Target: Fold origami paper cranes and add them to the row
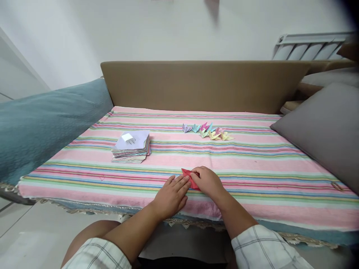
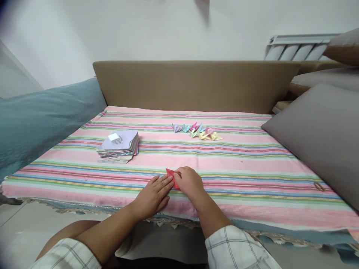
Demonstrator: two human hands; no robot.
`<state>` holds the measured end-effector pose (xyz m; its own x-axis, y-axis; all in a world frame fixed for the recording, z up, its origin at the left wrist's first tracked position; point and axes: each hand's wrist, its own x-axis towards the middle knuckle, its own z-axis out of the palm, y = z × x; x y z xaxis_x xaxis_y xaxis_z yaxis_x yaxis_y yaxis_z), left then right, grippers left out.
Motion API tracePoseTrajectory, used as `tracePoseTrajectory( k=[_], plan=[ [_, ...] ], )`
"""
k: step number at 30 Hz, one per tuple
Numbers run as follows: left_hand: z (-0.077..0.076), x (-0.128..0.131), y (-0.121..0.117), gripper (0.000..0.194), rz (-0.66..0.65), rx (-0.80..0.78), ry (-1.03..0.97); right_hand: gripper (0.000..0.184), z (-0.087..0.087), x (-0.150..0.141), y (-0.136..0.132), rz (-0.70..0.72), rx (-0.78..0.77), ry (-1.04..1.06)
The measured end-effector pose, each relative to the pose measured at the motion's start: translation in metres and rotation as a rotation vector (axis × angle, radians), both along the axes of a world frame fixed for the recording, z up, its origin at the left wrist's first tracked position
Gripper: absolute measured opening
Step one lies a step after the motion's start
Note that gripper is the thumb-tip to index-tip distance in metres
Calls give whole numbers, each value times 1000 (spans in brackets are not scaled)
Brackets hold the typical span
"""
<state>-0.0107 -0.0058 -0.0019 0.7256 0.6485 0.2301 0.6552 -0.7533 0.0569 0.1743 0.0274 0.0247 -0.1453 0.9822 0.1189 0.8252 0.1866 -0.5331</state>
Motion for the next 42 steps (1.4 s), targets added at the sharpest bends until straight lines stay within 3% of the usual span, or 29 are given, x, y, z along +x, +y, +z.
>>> tracePoseTrajectory(
  k=[5, 11, 17, 29, 42],
  plan=[
    [-2, 0, 0, 50, 1, -12, -3, 24, 0, -4, 1, -63, -33, -55],
    [-2, 0, 1, 51, -4, -3, 5, 30, 9, -1, 4, -10, -176, -84],
    [0, 0, 1, 50, -6, 5, 12, 30, 17, -3, 6, -27, -204, -171],
    [0, -1, 3, 51, -14, -13, 26, 27, 17, -10, 8, -52, -185, -320],
    [-1, 0, 1, 49, -10, 1, 20, 30, 15, -10, 8, -46, -155, -331]
  ],
)
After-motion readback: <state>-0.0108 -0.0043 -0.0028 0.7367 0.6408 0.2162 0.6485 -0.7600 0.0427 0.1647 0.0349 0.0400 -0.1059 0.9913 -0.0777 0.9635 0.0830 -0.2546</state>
